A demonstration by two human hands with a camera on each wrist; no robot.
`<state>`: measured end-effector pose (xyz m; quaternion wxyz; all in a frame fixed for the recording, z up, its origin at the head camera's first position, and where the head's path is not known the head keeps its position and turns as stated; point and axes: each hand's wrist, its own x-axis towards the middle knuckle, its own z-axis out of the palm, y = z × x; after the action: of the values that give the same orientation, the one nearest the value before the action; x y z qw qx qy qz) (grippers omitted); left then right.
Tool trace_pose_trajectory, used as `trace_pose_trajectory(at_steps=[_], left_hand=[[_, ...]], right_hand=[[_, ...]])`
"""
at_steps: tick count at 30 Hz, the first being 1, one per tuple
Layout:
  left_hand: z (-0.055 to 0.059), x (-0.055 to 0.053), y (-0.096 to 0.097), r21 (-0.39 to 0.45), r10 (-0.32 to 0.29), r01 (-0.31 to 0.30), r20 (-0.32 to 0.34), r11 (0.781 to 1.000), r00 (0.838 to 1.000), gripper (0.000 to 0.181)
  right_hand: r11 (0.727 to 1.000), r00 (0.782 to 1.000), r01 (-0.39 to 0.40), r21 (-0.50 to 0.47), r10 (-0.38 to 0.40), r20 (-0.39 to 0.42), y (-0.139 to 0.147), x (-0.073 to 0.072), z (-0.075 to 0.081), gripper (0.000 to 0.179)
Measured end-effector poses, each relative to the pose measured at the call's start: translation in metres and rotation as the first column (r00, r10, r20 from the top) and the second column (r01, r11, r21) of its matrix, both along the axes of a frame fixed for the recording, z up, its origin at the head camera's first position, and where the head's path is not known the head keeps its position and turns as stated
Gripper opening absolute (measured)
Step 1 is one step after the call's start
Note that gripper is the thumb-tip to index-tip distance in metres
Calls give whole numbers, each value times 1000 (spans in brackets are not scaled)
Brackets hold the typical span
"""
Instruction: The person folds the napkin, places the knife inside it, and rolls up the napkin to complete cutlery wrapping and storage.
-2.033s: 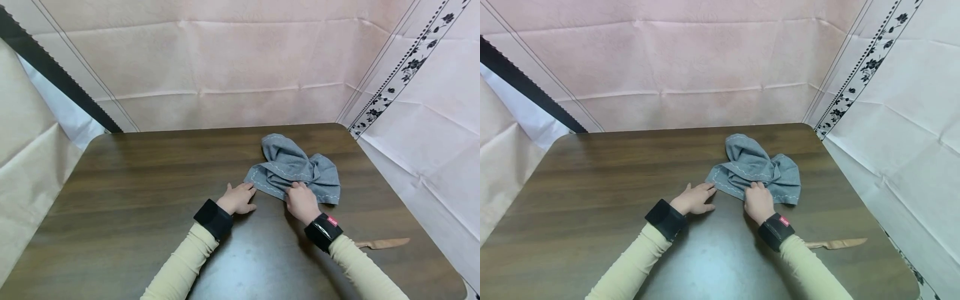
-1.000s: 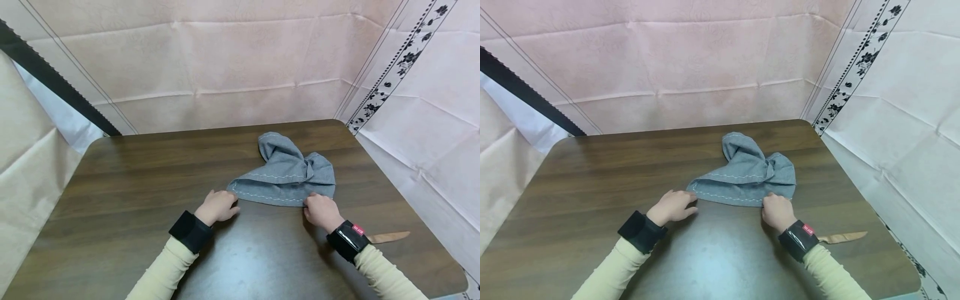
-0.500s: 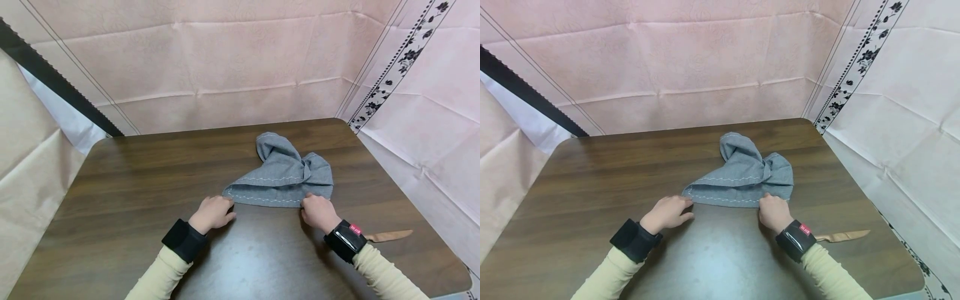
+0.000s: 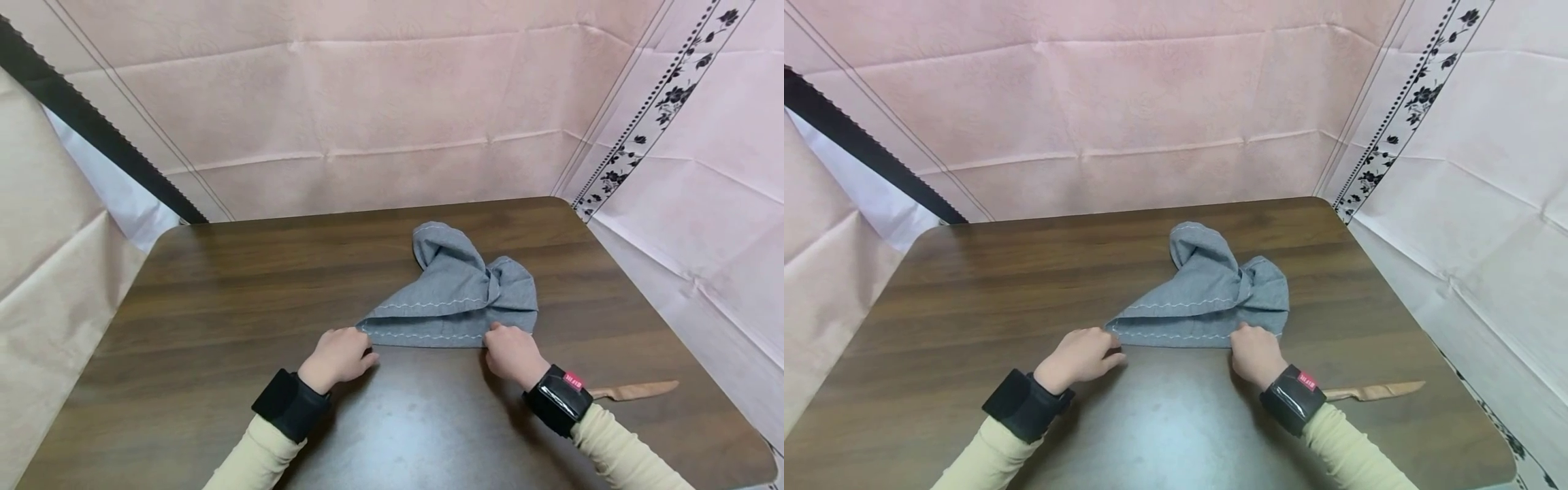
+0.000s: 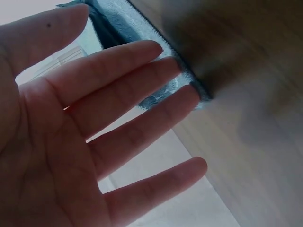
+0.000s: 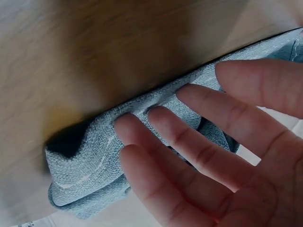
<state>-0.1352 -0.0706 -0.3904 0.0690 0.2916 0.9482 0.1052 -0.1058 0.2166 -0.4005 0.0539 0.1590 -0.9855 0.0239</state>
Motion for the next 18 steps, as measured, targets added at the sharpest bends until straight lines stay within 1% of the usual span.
trace_pose_trajectory(at_steps=[5, 8, 18], left_hand=[[0, 4, -5, 11, 18, -18, -30, 1000, 999, 41], [1, 6, -7, 7, 31, -30, -42, 1000, 999, 42], [8, 10, -13, -17, 57, -57, -26, 998, 998, 45]], right_hand=[[1000, 1000, -30, 7, 30, -7, -6, 0, -1, 12], [999, 999, -46, 0, 46, -8, -9, 0, -2, 14], [995, 995, -94, -27, 94, 11, -19, 2, 2, 14]])
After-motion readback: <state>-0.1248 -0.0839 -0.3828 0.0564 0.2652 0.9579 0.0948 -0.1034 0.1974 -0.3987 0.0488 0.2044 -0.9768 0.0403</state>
